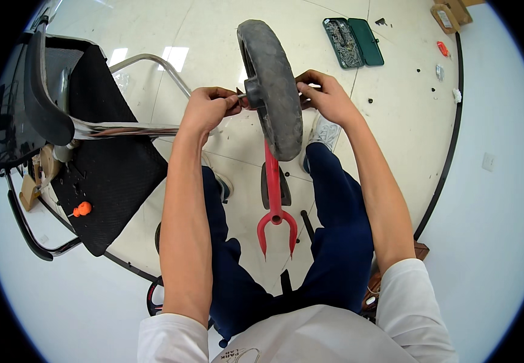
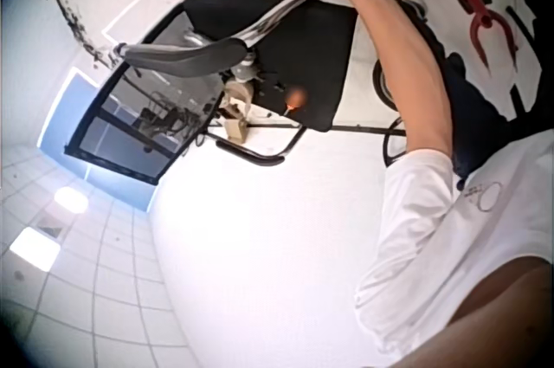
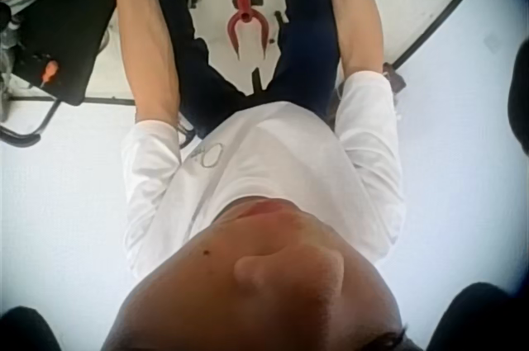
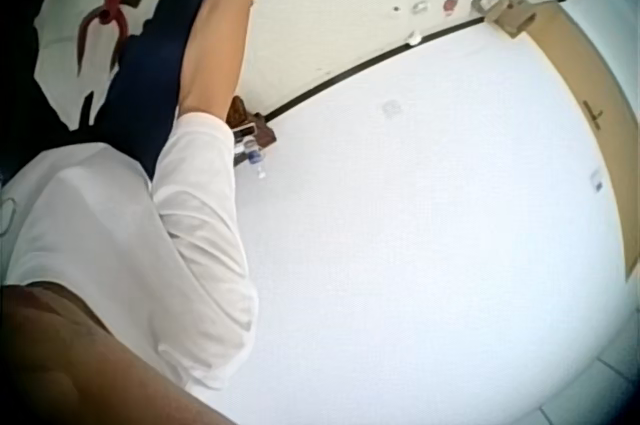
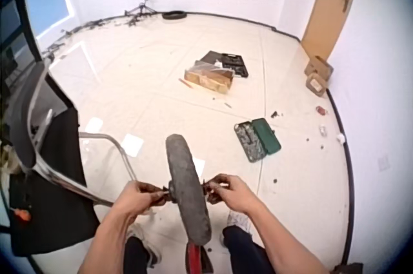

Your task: The person sits on the floor and works on a scooter wheel, using a wrench to tighten the axle nut and repeatedly spinning the wheel to check alignment. They handle the wheel and scooter frame while seated, adjusting components by hand and with tools.

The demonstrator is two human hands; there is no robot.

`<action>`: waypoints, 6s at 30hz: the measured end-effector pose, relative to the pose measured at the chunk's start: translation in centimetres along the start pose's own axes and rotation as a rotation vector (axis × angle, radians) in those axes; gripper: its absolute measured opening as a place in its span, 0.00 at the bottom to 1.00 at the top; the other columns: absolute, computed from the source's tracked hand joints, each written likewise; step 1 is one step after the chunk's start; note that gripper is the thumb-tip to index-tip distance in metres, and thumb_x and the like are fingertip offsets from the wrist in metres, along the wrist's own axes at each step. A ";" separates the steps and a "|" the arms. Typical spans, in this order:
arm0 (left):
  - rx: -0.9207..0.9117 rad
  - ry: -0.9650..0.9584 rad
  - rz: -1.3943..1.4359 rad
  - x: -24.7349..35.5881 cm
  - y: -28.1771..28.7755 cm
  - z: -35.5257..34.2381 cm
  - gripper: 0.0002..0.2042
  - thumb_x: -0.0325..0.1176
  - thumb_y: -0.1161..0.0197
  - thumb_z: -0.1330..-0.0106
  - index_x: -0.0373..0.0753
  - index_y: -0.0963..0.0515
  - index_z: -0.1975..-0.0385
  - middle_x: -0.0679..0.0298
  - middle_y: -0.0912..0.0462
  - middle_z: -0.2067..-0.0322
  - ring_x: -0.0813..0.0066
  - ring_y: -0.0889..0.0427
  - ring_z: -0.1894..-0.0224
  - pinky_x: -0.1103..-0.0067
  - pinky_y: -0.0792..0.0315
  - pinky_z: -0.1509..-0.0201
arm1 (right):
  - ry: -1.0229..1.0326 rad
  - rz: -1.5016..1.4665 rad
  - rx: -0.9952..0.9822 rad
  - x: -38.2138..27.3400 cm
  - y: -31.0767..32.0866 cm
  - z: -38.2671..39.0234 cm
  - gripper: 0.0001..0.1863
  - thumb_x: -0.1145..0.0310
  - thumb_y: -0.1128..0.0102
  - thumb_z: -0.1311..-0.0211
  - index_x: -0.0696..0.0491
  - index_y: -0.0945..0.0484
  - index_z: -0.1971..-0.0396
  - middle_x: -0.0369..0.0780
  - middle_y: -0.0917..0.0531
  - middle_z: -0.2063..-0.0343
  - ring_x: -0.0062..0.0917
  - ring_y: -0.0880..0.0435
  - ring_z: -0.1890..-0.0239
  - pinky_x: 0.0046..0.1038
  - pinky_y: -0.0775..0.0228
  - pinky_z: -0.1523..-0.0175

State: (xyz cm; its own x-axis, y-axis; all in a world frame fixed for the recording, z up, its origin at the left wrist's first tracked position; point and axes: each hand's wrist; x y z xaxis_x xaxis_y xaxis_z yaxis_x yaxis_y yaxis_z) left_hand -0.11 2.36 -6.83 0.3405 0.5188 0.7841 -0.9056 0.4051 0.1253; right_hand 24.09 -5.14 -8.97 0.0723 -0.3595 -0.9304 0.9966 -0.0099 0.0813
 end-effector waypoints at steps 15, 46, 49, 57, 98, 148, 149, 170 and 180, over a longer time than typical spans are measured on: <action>-0.103 -0.177 -0.066 -2.9 -0.8 0.4 0.09 0.31 0.60 0.23 0.34 0.32 0.60 0.64 0.24 0.74 0.79 0.27 0.79 0.80 0.34 0.74 | -0.054 0.201 0.003 -0.6 -2.3 0.1 0.17 0.61 0.63 0.24 0.59 0.30 0.58 0.41 0.24 0.80 0.25 0.23 0.84 0.30 0.28 0.74; -0.068 -0.668 -0.217 -2.2 -4.6 3.5 0.46 0.66 0.40 0.52 0.34 0.35 0.40 0.45 0.35 0.40 0.46 0.41 0.35 0.58 0.43 0.32 | -0.104 -0.012 0.090 0.8 -3.5 -0.5 0.24 0.54 0.59 0.25 0.59 0.30 0.75 0.38 0.29 0.88 0.23 0.28 0.90 0.28 0.35 0.82; -0.068 -0.696 -0.210 -2.2 -4.6 3.5 0.47 0.67 0.40 0.53 0.34 0.35 0.40 0.44 0.36 0.40 0.45 0.41 0.34 0.58 0.43 0.32 | -0.195 -0.011 0.115 0.2 -3.6 -0.6 0.26 0.53 0.58 0.26 0.60 0.31 0.78 0.38 0.30 0.89 0.24 0.29 0.90 0.29 0.35 0.83; -0.039 -0.775 -0.332 -2.4 -5.2 2.9 0.48 0.62 0.32 0.58 0.33 0.36 0.39 0.43 0.40 0.37 0.44 0.43 0.33 0.59 0.39 0.33 | -0.243 -0.020 0.103 0.1 -2.1 -0.8 0.24 0.54 0.56 0.29 0.60 0.27 0.75 0.39 0.26 0.86 0.25 0.27 0.88 0.30 0.34 0.83; 0.210 -0.192 0.180 -3.2 -4.2 1.1 0.11 0.32 0.48 0.26 0.27 0.28 0.56 0.56 0.21 0.60 0.73 0.19 0.65 0.77 0.22 0.58 | -0.658 0.046 0.464 24.8 6.7 19.8 0.21 0.56 0.50 0.31 0.61 0.20 0.64 0.43 0.18 0.75 0.26 0.20 0.72 0.29 0.27 0.65; 0.828 0.467 1.535 -43.5 5.2 33.2 0.12 0.36 0.47 0.36 0.35 0.25 0.60 0.58 0.21 0.70 0.69 0.22 0.72 0.74 0.25 0.68 | -0.608 0.852 0.500 -5.9 10.6 29.6 0.21 0.46 0.54 0.31 0.49 0.25 0.55 0.37 0.20 0.67 0.26 0.20 0.68 0.31 0.27 0.66; 0.940 0.579 1.554 -47.1 4.9 31.3 0.15 0.37 0.43 0.38 0.35 0.26 0.57 0.56 0.21 0.67 0.65 0.21 0.67 0.71 0.24 0.63 | -0.604 0.855 0.497 -6.3 10.6 29.8 0.21 0.46 0.54 0.31 0.49 0.25 0.55 0.37 0.20 0.67 0.26 0.20 0.68 0.31 0.27 0.66; 1.264 0.671 0.908 -52.6 30.7 32.0 0.30 0.39 0.26 0.53 0.20 0.24 0.55 0.49 0.18 0.55 0.62 0.16 0.59 0.70 0.18 0.59 | -0.733 0.876 0.381 -5.1 7.0 32.3 0.20 0.48 0.54 0.30 0.50 0.25 0.60 0.36 0.20 0.76 0.22 0.20 0.76 0.24 0.30 0.77; 1.190 0.412 0.380 -53.6 24.8 34.9 0.22 0.39 0.28 0.47 0.32 0.22 0.56 0.50 0.16 0.61 0.56 0.17 0.57 0.68 0.27 0.50 | -0.765 0.793 0.372 -1.5 7.8 34.5 0.21 0.49 0.56 0.30 0.52 0.25 0.59 0.37 0.21 0.75 0.23 0.19 0.75 0.26 0.27 0.77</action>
State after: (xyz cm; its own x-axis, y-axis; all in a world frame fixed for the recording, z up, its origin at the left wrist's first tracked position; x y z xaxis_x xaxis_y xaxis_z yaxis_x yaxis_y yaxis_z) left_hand -49.65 -41.62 -24.55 -0.1234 0.7289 0.6734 -0.5568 -0.6125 0.5610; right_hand 30.46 -36.84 5.43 0.5025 -0.8558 -0.1232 0.6004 0.2428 0.7620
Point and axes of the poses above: each hand's wrist, its own z-axis away from the middle knuckle, its own y-axis out of the back of the hand, x = y × z
